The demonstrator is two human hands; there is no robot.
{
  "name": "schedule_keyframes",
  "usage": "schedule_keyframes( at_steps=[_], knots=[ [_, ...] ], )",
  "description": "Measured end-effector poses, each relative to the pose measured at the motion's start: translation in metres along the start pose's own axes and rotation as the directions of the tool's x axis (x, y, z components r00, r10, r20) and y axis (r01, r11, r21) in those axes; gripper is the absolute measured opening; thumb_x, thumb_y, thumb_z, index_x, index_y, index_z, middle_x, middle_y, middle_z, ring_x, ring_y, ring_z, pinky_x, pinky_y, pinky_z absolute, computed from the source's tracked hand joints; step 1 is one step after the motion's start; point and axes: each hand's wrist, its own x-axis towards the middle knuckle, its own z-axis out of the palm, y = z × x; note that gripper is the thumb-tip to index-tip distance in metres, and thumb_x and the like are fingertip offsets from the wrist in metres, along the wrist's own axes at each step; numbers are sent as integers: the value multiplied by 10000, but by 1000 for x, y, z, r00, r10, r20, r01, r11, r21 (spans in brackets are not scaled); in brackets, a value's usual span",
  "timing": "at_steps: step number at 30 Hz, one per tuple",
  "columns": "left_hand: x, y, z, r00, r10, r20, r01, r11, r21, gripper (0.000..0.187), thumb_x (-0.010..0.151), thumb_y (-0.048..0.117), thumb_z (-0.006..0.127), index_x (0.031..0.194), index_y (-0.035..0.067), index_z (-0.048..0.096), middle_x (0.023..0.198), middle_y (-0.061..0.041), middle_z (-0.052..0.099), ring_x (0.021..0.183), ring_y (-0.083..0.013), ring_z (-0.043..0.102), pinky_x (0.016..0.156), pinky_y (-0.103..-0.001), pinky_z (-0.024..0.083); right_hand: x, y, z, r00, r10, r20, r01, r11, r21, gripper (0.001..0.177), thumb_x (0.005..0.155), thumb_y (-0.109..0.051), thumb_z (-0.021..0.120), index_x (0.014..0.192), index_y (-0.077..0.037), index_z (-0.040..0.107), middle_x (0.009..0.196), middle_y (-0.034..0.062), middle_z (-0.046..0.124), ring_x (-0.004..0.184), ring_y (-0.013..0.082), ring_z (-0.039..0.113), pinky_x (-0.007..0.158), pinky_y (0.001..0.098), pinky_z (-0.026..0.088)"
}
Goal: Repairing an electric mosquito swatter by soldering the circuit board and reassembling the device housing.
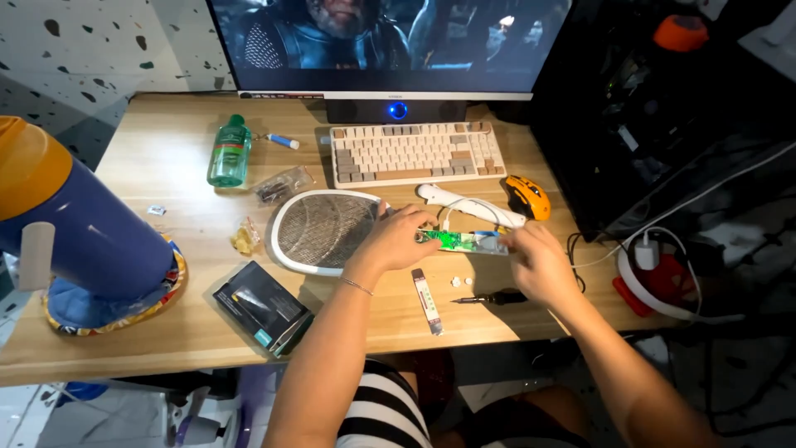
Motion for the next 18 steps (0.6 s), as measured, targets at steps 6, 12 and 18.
schedule_keyframes(
  at_steps=[6, 12, 18],
  knots=[
    [0, 7, -1, 977, 31, -209, -59, 990, -132, 168, 933, 222, 640, 1056, 128, 705, 1099, -42, 701, 998, -234, 686, 1195, -572, 219, -60, 11, -27, 987, -120, 109, 105, 985, 134, 407, 783, -155, 678, 1185, -99, 701, 1199, 113, 646, 1160, 307, 569, 1001, 416, 394],
    [8, -11, 17, 940, 144, -309, -203, 965, -168, 211, 886, 36, 581, 1038, 128, 696, 964, -3, 689, 886, -170, 683, 964, -352, 432, -82, -3, -9, 993, -103, 53, 104, 995, -13, 431, 796, -200, 705, 1212, -92, 696, 1180, 110, 631, 1150, 313, 527, 1036, 418, 343],
    [0, -2, 1, 980, 131, -152, -145, 986, -82, 377, 793, 41, 628, 1157, 116, 695, 1193, -77, 656, 1164, -271, 591, 1172, -507, 193, -71, 6, -3, 994, -102, 41, 98, 993, 72, 304, 807, -208, 727, 1094, -106, 733, 1055, 62, 669, 1075, 269, 577, 991, 408, 379]
  ],
)
